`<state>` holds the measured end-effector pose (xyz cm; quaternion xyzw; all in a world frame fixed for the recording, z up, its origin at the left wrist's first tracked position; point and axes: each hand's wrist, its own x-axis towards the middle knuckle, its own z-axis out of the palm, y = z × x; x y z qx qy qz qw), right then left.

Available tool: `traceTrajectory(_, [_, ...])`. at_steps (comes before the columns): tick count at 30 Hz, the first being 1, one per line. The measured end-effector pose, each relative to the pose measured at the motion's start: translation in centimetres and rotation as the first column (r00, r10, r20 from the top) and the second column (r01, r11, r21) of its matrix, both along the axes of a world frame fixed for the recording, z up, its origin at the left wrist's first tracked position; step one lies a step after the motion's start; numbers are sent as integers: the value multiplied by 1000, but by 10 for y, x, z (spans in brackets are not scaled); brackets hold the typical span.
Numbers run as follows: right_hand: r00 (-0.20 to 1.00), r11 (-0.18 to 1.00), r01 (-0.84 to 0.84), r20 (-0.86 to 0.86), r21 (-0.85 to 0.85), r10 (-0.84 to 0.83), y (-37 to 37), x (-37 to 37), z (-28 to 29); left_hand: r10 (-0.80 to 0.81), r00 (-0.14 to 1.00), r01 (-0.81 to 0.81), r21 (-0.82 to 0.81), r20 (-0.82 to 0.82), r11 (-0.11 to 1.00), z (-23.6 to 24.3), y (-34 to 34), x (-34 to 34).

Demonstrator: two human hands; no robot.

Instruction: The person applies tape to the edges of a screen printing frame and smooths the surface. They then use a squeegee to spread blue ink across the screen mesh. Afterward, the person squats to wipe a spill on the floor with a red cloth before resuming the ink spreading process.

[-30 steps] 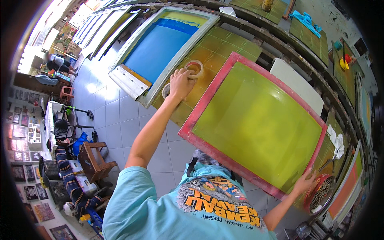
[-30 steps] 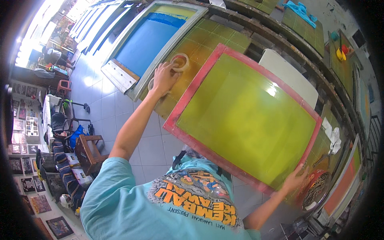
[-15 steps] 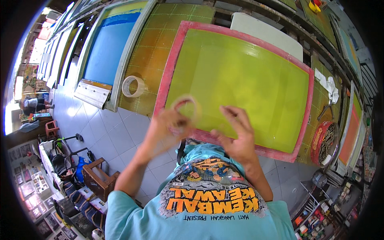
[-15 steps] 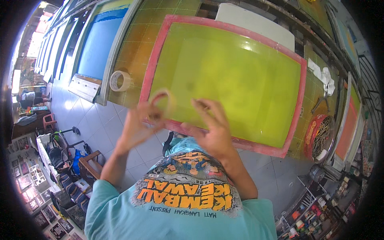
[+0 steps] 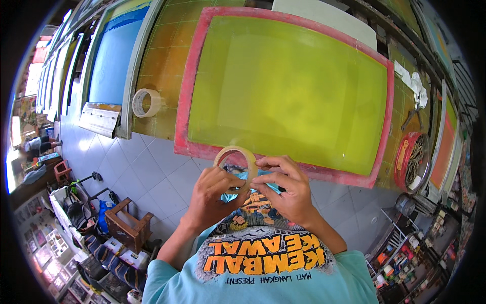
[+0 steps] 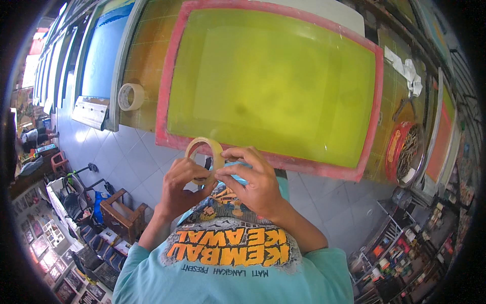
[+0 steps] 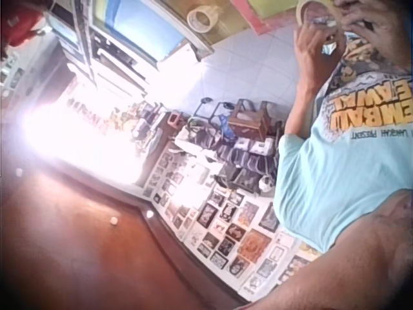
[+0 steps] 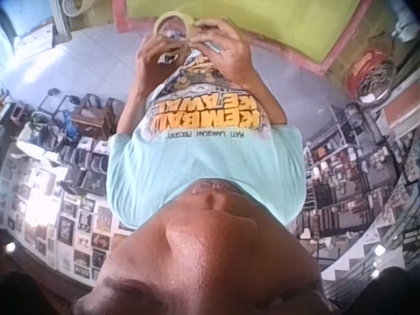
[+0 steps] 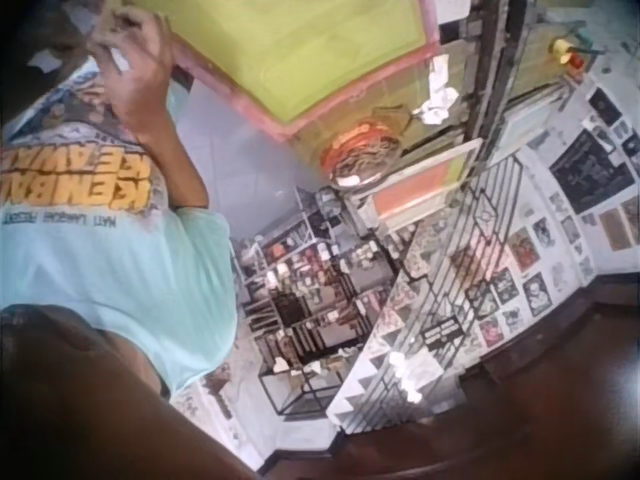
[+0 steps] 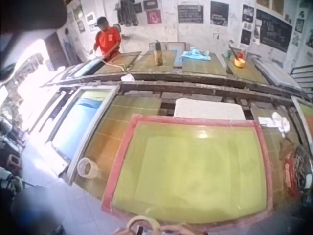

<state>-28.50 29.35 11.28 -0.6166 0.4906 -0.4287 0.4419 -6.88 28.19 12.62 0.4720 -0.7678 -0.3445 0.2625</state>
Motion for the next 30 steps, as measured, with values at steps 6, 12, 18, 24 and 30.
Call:
traceTrajectory(6, [995, 998, 45, -82, -37, -48, 14, -9, 12, -86, 995, 85, 18, 42, 996, 4, -1, -2])
traceTrajectory(12, [969, 952, 171, 134, 253, -210, 24, -21, 42, -205, 978, 210, -150, 48, 966, 31, -23, -5])
traceTrajectory(18, [954, 996, -81, 284, -44, 90, 15, -64, 96, -344, 931, 361, -447, 123, 818, 101, -29, 5])
traceTrajectory(24, [917, 913, 206, 396, -352, -55, 28, -51, 141, -974, -158, 590, -775, 165, -227, 193, -82, -78])
traceTrajectory(30, [895, 822, 326, 433, -467, -109, 41, -37, 140, -815, -527, 415, -765, 240, -493, 213, -100, -106])
